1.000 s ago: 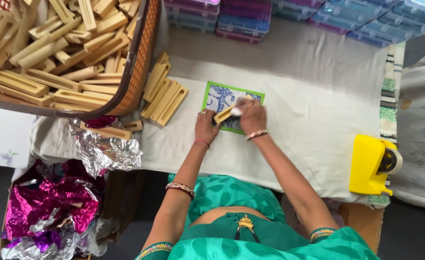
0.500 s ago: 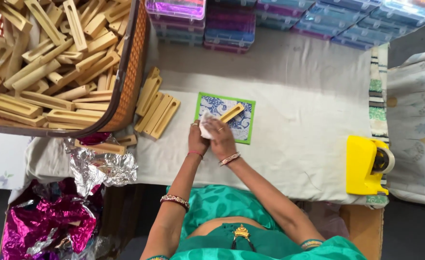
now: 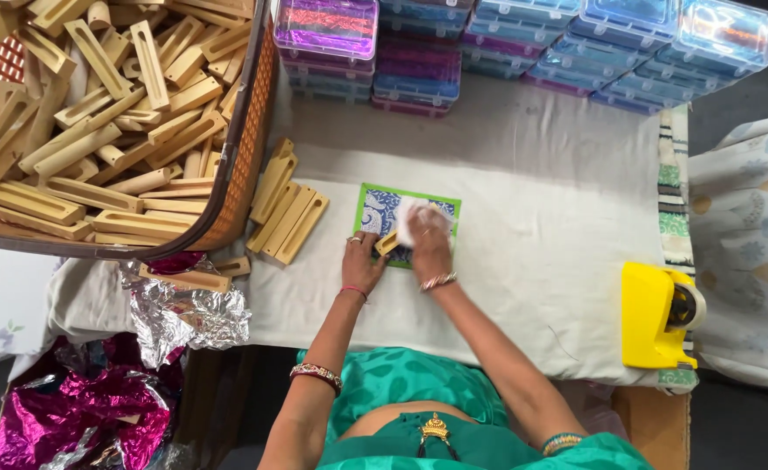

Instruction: The person is wiping down small wooden blocks with a cloth and organizing them on the workspace.

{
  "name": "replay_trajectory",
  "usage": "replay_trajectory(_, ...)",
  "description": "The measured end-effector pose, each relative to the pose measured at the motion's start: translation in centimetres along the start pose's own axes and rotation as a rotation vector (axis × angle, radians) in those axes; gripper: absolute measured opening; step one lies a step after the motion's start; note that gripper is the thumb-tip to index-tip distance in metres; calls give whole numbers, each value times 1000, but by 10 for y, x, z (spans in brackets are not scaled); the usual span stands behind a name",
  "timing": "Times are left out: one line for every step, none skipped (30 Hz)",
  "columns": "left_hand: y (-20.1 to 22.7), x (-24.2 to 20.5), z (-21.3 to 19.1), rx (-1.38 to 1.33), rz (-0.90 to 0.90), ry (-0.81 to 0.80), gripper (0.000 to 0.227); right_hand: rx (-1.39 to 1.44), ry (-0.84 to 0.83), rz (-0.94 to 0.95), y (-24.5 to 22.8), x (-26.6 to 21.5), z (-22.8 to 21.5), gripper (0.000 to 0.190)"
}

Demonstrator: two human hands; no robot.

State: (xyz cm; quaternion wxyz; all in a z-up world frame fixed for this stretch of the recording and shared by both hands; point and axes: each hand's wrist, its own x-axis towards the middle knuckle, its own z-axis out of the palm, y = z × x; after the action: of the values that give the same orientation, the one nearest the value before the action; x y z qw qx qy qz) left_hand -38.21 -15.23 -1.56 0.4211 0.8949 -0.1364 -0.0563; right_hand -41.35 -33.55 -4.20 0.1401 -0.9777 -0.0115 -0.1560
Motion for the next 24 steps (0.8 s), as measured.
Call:
replay_trajectory(-7,0,7,-1,1,4,42,-1,2,-3,-12,-4,-7,62)
replay_trajectory(-15,0,13,67,21,2,45,92,-44,-43,-24,-8,-14,63)
replay_trajectory(-22,-1,20,135,41,0,50,184,-90,-83,-36,-13,-21,64)
replay_trajectory(-27,0,25,136,45,4,50,183,-84,-86,-30,-8,-22,64)
replay_trajectory(-31,0,30,-10,-5,-9,43,252,-16,-81,-23,-4,-24,62)
replay_trajectory(-37,-1,33,-153,-60,-24,40,326,49,-76,-18,-1,-24,61)
replay_trajectory(-33,0,30,-149,-60,-20,40,330,51,-79,-7,9,-21,61)
replay_trajectory(-29,0,28,-288,-182,-51,41,413,113,156,5,15,-19,61)
replay_trajectory(-24,-1,26,-426,-303,-84,44,494,171,394,17,21,-16,63)
replay_trajectory(-25,-2,26,-427,-303,-83,44,494,171,393,20,25,-21,63)
replay_trajectory(-26,-2,25,-471,-333,-111,41,433,179,315,23,28,-26,64)
replay_trajectory(-27,-4,25,-514,-363,-139,39,372,185,236,26,31,-31,65)
replay_trajectory(-22,-5,21,-515,-364,-138,39,372,184,235,26,27,-19,65)
replay_trajectory(-18,-7,16,-511,-286,-126,44,297,90,178,25,24,-8,70)
replay_trajectory(-14,-8,12,-506,-207,-115,53,221,-2,119,25,20,5,75)
replay_trajectory(-23,-9,20,-506,-212,-116,53,223,-7,120,13,14,3,75)
replay_trajectory(-31,-11,28,-462,-178,-95,47,233,9,95,1,9,1,73)
replay_trajectory(-39,-9,36,-417,-139,-73,40,242,29,69,-11,6,-1,72)
replay_trajectory(-59,-10,51,-417,-139,-74,40,241,29,70,-20,-3,4,72)
replay_trajectory(-78,-12,67,-345,-124,-67,33,266,1,-5,-29,-14,8,73)
replay_trajectory(-97,-13,83,-272,-109,-60,27,292,-28,-80,-38,-24,12,74)
replay_trajectory(-84,-12,72,-273,-107,-59,27,290,-26,-81,-41,-20,1,74)
replay_trajectory(-72,-12,61,-355,-99,-54,27,330,-36,-124,-43,-16,-11,71)
replay_trajectory(-61,-14,49,-434,-95,-49,27,374,-48,-167,-47,-13,-22,68)
